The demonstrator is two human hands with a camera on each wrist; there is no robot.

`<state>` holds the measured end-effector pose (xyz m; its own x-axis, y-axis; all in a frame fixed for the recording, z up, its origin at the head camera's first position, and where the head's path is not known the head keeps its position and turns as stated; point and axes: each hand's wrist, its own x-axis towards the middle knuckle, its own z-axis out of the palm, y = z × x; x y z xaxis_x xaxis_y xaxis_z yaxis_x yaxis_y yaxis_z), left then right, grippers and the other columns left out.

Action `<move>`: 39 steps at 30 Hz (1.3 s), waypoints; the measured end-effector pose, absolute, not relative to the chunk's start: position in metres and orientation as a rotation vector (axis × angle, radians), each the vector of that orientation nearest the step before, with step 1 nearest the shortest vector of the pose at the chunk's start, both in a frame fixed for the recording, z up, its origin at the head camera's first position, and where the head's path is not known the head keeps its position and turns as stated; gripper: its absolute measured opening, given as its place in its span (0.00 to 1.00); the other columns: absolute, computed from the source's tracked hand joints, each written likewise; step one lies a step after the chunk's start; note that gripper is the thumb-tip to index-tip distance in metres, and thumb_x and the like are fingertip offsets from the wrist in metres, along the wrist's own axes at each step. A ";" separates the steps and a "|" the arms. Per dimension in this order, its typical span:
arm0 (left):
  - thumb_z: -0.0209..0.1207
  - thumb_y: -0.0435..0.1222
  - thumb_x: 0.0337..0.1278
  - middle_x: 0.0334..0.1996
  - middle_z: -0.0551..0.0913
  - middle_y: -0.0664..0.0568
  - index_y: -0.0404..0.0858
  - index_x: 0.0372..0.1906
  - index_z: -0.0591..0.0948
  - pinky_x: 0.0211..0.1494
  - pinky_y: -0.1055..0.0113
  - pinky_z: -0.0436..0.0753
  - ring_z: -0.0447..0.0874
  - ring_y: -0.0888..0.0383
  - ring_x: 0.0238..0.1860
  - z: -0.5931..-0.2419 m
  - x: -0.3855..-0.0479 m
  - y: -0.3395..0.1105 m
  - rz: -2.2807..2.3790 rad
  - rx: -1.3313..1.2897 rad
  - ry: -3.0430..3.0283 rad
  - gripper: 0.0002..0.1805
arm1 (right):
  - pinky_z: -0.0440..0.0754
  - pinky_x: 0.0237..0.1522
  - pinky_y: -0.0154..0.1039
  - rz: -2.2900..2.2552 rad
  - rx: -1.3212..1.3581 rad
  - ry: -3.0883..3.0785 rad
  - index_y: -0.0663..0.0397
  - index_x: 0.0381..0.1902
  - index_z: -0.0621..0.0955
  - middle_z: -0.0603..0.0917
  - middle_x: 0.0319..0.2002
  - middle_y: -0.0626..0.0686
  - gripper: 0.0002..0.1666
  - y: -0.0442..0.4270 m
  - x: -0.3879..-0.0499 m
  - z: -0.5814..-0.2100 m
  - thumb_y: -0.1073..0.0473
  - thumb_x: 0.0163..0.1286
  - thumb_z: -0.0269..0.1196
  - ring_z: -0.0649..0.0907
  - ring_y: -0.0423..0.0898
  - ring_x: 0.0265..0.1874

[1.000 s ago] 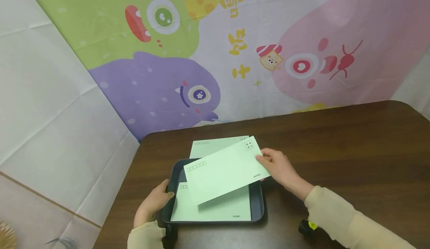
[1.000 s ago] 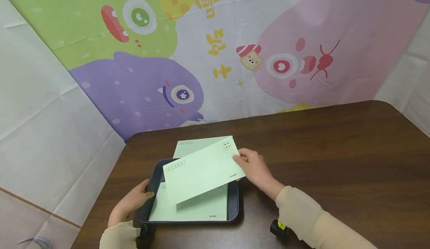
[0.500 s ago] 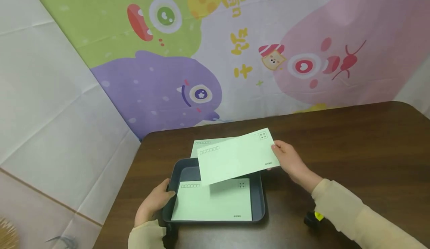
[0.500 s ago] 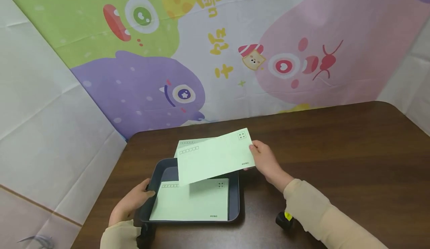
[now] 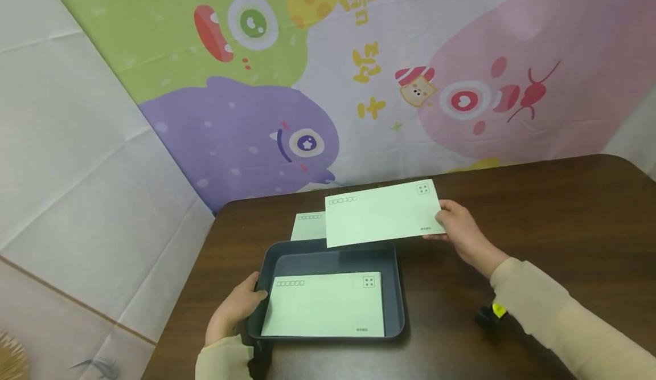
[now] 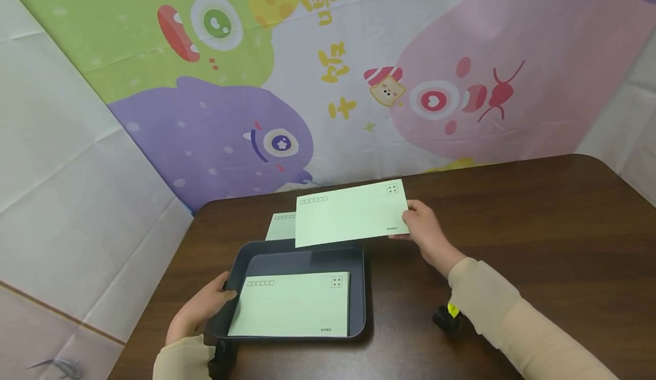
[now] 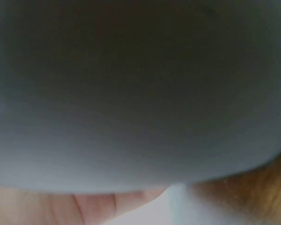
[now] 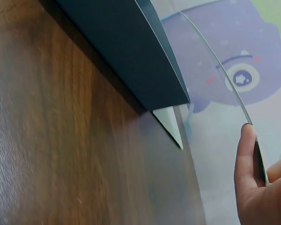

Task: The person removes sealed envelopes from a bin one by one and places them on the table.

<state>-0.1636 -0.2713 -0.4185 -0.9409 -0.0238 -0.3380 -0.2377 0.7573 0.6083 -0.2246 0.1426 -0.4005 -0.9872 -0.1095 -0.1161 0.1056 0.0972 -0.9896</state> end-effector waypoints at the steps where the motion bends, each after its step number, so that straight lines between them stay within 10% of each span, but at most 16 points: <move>1: 0.44 0.32 0.61 0.63 0.60 0.28 0.25 0.64 0.56 0.59 0.39 0.61 0.57 0.32 0.63 -0.418 -0.164 -0.271 0.980 -0.202 2.643 0.28 | 0.80 0.43 0.46 -2.018 -0.003 2.194 0.74 0.65 0.54 0.64 0.58 0.71 0.29 0.144 -0.226 -0.400 0.66 0.66 0.35 0.80 0.44 0.39; 21: 0.43 0.32 0.60 0.65 0.52 0.27 0.23 0.66 0.49 0.63 0.39 0.54 0.49 0.32 0.65 -0.419 -0.164 -0.272 0.974 -0.222 2.634 0.32 | 0.73 0.55 0.37 -2.302 0.218 1.811 0.65 0.69 0.38 0.45 0.69 0.65 0.34 0.189 -0.254 -0.410 0.60 0.72 0.37 0.78 0.31 0.33; 39: 0.43 0.32 0.60 0.65 0.54 0.28 0.24 0.66 0.51 0.62 0.39 0.56 0.51 0.32 0.65 -0.419 -0.164 -0.272 0.979 -0.231 2.630 0.32 | 0.77 0.48 0.34 -2.479 0.320 1.722 0.62 0.70 0.41 0.64 0.49 0.53 0.36 0.212 -0.269 -0.421 0.59 0.71 0.41 0.81 0.38 0.29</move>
